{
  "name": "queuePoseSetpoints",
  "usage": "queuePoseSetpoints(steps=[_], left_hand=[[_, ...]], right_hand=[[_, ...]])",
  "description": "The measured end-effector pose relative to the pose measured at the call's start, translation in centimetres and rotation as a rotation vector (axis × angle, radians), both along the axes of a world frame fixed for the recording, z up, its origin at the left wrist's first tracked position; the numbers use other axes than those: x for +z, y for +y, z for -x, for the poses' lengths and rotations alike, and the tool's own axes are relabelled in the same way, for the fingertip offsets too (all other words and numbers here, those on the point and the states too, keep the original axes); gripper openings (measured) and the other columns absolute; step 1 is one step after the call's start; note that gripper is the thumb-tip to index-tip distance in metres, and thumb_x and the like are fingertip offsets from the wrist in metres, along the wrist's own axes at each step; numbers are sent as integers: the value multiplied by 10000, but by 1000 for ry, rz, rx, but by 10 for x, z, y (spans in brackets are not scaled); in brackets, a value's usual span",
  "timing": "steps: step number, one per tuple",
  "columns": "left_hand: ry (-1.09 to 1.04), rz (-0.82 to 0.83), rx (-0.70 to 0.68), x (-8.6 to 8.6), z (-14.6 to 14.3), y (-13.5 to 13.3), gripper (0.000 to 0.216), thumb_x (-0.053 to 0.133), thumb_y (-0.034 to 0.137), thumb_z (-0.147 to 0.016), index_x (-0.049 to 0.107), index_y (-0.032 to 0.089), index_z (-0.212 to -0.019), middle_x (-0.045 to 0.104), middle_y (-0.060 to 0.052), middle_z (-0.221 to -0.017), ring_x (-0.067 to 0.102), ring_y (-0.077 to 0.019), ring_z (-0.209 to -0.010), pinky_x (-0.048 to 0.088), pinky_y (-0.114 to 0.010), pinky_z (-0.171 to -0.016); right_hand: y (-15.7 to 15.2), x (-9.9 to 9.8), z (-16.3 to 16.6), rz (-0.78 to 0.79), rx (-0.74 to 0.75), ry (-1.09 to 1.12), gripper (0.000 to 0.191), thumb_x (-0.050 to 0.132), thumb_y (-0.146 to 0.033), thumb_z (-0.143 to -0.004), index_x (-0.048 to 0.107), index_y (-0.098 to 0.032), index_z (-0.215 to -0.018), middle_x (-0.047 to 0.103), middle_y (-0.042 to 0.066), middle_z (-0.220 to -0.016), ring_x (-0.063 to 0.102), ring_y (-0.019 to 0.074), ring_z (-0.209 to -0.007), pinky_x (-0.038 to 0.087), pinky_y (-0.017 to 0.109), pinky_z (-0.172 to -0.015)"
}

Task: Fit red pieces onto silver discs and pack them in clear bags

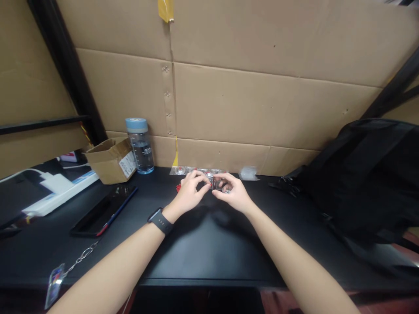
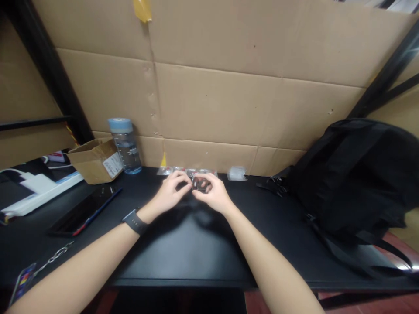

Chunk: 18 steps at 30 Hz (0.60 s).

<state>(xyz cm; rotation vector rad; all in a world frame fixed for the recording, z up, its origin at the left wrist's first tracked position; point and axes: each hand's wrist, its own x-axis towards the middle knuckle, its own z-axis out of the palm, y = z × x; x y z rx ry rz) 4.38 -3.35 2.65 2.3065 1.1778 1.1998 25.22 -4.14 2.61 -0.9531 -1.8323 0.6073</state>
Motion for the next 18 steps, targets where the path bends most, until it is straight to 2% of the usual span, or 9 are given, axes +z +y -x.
queuePoseSetpoints(steps=[6, 9, 18], left_hand=[[-93, -20, -61, 3, 0, -3, 115, 609, 311, -952, 698, 244, -924, 625, -62, -1174, 555, -255, -1198, 426, -425, -1062], [-75, -47, -48, 6, 1, -5, 107, 607, 291, -948, 704, 249, -932, 617, -58, -1202, 547, -253, -1214, 422, -424, -1068], [-35, -51, -12, 8, 1, -8, 101, 618, 305, -936, 686, 245, -891, 622, -61, -1174, 552, -265, -1195, 438, -434, -1044]], right_hand=[[-12, 6, 10, -35, 33, 31, 467, 787, -289, -764, 703, -276, -1223, 663, 74, -1144, 610, 181, -854, 514, 288, -653], [-11, 3, 10, -33, 36, 30, 476, 793, -303, -774, 705, -288, -1241, 669, 74, -1141, 605, 183, -851, 522, 295, -661], [-5, -7, 16, 163, 126, 303, 519, 860, -323, -723, 719, -264, -1218, 697, 69, -1151, 609, 165, -829, 531, 288, -653]])
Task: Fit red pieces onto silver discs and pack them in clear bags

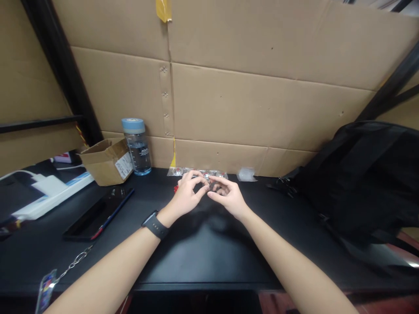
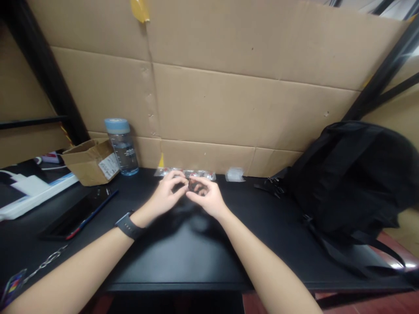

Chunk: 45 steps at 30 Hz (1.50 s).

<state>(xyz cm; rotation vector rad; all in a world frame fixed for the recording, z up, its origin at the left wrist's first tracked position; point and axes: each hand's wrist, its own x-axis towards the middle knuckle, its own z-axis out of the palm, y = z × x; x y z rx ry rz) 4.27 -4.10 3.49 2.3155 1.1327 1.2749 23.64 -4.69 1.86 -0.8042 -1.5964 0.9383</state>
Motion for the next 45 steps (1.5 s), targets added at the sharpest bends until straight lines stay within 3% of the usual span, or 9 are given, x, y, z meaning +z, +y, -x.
queuePoseSetpoints(steps=[13, 33, 45], left_hand=[[-77, -64, 51, -6, -1, 4, 105, 670, 316, -922, 764, 270, -919, 635, -52, -1123, 560, -262, -1168, 418, -447, -1064], [-31, -40, 14, -5, -3, -2, 105, 570, 306, -985, 651, 240, -971, 572, -59, -1127, 545, -248, -1121, 426, -426, -1016], [-71, -71, -21, -8, -2, 3, 104, 590, 293, -970, 675, 232, -971, 584, -58, -1090, 562, -240, -1119, 436, -396, -982]], right_hand=[[-1, 1, 1, 69, 19, 58, 523, 877, -324, -706, 729, -258, -1204, 710, 63, -1134, 612, 143, -795, 535, 287, -682], [-4, 2, 1, 124, 83, 112, 520, 864, -337, -740, 721, -273, -1236, 700, 61, -1211, 646, 149, -864, 552, 348, -887], [-11, 11, 6, 27, -9, 43, 511, 862, -352, -741, 715, -238, -1216, 695, 74, -1151, 613, 126, -748, 550, 301, -721]])
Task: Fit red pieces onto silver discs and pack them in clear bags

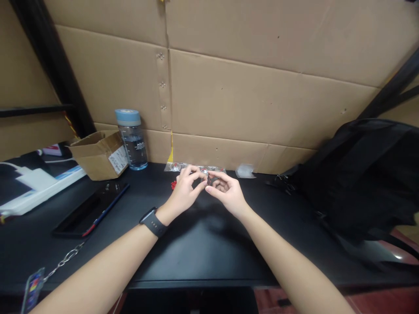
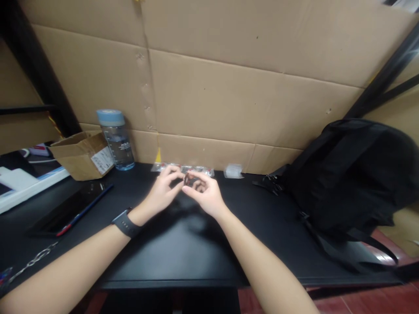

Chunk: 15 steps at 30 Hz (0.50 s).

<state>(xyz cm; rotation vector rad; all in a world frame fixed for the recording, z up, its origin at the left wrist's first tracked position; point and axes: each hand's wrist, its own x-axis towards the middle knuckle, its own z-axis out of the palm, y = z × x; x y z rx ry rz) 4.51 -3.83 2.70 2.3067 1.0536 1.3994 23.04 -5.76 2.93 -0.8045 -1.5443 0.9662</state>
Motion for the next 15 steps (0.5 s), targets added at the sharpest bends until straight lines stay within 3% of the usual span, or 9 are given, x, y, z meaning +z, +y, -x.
queuePoseSetpoints(steps=[4, 9, 15], left_hand=[[-11, -71, 88, 1, -2, -6, 85, 600, 249, -948, 678, 228, -972, 585, -61, -1107, 577, -241, -1124, 426, -405, -985], [75, -181, 259, 5, -6, -18, 78, 622, 194, -905, 675, 223, -955, 611, -77, -1129, 594, -258, -1141, 384, -424, -951], [112, -204, 292, 7, -9, -22, 97, 645, 184, -886, 684, 224, -966, 622, -85, -1144, 604, -267, -1147, 338, -429, -913]], right_hand=[[1, -1, 0, -38, -28, -37, 521, 860, -364, -739, 723, -244, -1227, 665, 86, -1226, 581, 110, -723, 527, 270, -639], [4, -5, 1, -7, 3, 3, 490, 859, -373, -739, 745, -246, -1198, 677, 78, -1183, 583, 116, -737, 543, 292, -696], [2, -4, 3, 33, -9, 70, 503, 901, -353, -691, 724, -246, -1149, 694, 47, -1088, 582, 107, -687, 525, 280, -666]])
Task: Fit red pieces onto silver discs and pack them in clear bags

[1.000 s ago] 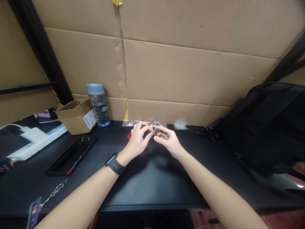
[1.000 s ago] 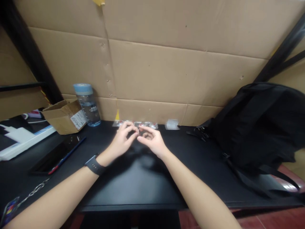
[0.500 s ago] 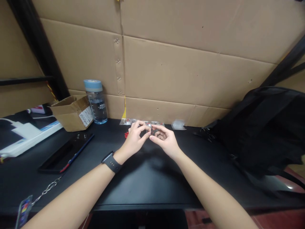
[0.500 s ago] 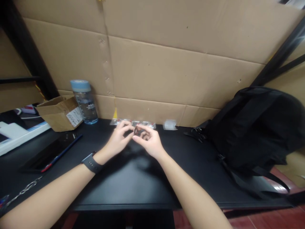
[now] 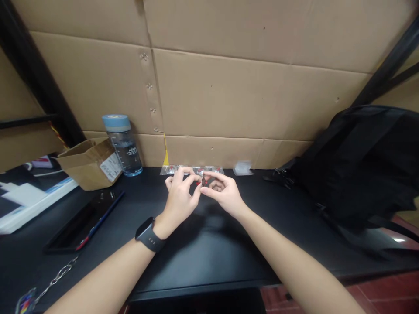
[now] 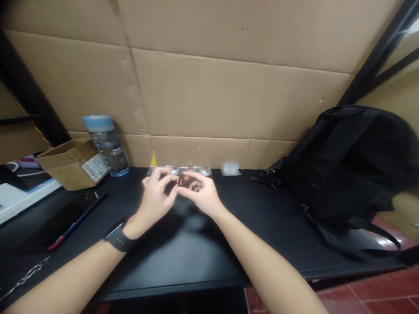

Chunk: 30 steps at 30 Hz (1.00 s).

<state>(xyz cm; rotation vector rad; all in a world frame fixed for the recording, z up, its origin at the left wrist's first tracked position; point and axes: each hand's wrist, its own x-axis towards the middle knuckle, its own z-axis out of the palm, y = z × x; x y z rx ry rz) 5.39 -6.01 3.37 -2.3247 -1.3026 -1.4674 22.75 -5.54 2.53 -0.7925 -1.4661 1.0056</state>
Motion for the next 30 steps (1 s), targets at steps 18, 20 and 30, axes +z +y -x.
queuePoseSetpoints(steps=[18, 20, 30], left_hand=[[-64, 133, -39, 2, 3, 7, 146, 560, 320, -987, 690, 257, -1005, 626, -71, -1152, 570, -262, -1161, 379, -452, -1008], [-85, 193, -115, 3, 8, 11, 230, 454, 335, -1038, 655, 265, -1126, 629, -64, -1189, 576, -240, -1173, 395, -433, -1024], [310, 363, -297, -10, 20, 26, 324, 579, 546, -951, 711, 333, -1157, 618, -52, -1311, 511, -293, -1259, 409, -506, -1045]], right_hand=[[11, -1, -15, -221, -76, -393, 200, 630, -397, -951, 670, -210, -893, 640, 63, -1036, 615, 187, -917, 499, 297, -750], [8, 2, -17, -282, -96, -491, 178, 602, -357, -968, 656, -208, -887, 622, 74, -1064, 605, 189, -929, 493, 292, -730], [9, 2, -25, -439, -115, -695, 105, 512, -210, -998, 608, -215, -957, 553, 105, -1202, 534, 240, -1191, 450, 422, -1024]])
